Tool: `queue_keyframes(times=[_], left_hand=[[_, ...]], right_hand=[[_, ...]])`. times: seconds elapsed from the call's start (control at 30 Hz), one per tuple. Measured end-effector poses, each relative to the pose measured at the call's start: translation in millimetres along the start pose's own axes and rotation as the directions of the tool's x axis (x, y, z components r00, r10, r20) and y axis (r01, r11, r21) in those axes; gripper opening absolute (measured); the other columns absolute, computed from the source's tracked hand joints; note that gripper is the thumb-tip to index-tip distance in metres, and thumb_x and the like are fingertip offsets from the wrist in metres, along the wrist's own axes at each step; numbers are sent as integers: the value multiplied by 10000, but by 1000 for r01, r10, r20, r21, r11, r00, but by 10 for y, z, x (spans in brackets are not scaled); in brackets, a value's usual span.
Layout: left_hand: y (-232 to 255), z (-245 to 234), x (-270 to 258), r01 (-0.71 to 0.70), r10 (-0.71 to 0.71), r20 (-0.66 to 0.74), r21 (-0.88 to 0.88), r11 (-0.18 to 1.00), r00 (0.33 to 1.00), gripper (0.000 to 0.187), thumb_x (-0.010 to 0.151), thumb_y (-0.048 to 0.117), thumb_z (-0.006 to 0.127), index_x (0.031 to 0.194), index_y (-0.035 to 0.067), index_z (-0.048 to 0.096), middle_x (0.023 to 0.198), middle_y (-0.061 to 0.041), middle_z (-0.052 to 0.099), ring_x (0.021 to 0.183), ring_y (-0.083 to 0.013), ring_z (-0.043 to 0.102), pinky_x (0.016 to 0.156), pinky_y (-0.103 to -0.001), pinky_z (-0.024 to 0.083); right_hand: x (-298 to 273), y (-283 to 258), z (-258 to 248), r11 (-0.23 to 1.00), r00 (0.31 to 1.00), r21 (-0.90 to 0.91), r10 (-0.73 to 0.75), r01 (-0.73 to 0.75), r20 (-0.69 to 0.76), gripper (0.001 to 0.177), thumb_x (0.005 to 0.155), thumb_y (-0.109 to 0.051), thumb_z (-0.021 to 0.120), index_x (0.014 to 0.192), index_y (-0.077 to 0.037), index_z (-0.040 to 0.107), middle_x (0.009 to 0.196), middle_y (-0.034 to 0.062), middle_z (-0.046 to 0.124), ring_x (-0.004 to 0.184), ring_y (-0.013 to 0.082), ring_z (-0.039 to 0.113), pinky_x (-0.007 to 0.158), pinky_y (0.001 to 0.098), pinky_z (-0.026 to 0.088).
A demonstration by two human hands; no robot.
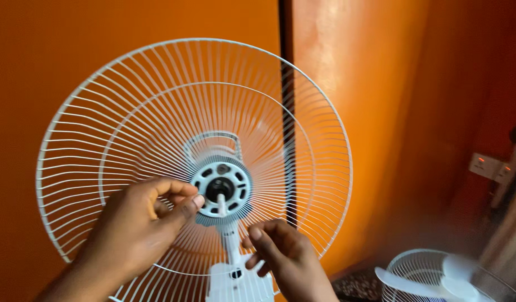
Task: The person uses a knife to pry and manipulate the central hub of a standing electric fan. They repeatedly insert the knife into the hub and apply leverage while holding the fan cage, attempting to loosen or remove a component.
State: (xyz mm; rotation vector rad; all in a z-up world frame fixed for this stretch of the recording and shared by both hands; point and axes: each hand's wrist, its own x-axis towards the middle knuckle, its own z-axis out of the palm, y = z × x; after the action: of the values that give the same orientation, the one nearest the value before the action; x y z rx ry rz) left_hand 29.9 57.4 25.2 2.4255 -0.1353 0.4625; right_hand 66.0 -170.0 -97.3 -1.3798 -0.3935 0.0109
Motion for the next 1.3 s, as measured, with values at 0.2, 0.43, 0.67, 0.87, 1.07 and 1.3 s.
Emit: queue_keyframes(times=[0.2, 0.43, 0.67, 0.87, 1.07, 1.3], left_hand=[[35, 63, 31, 458, -426, 169, -269, 847, 889, 450, 965, 454, 686, 1031, 11, 734, 809, -116, 709, 607, -163, 551, 536, -305, 504], [55, 249, 211, 562, -448, 348, -604, 565, 824, 455, 958, 477, 623, 1046, 47, 744, 818, -57, 732, 546, -97, 511, 439, -238, 387], [-67, 442, 365, 639, -482, 429, -603, 477, 764, 549, 934, 576, 592, 1023, 48, 713, 791, -62, 740, 501, -82, 478, 413, -213, 346], [-39, 540, 434, 627, -498, 423, -686, 369, 756, 551, 915, 582, 674, 959, 33, 683, 775, -71, 730, 437, -45, 409, 364, -187, 292], [-6, 629, 385, 541, -560, 245, -706, 457, 792, 379, 856, 416, 766, 810, 44, 716, 717, -97, 737, 389, -59, 337, 345, -214, 263], [118, 833, 348, 380, -605, 8, -784, 490, 796, 337, 842, 279, 815, 730, -21, 711, 576, -85, 574, 366, -87, 321, 335, -263, 246]], right_hand=[[16, 232, 139, 980, 983, -123, 142, -156, -113, 409, 898, -337, 741, 1191, -56, 693, 850, 85, 767, 678, 175, 737, 564, 310, 546], [63, 284, 99, 975, 984, -172, 116, -139, -136, 457, 865, -358, 748, 1228, -81, 720, 927, 68, 809, 774, 159, 780, 619, 303, 567], [88, 326, 37, 972, 990, -205, 90, -110, -106, 450, 859, -377, 726, 1182, -64, 729, 915, 71, 807, 755, 162, 773, 630, 309, 585], [92, 297, 114, 969, 987, -203, 121, -141, -106, 451, 864, -392, 741, 1170, -61, 745, 895, 79, 808, 746, 168, 774, 624, 309, 576], [111, 281, 140, 950, 973, -225, 188, -215, -134, 439, 863, -383, 757, 1167, -67, 743, 873, 71, 813, 726, 169, 771, 612, 309, 553], [150, 264, 36, 935, 972, -264, 218, -235, -92, 424, 864, -373, 771, 1162, -73, 739, 844, 86, 798, 710, 152, 765, 598, 296, 536]])
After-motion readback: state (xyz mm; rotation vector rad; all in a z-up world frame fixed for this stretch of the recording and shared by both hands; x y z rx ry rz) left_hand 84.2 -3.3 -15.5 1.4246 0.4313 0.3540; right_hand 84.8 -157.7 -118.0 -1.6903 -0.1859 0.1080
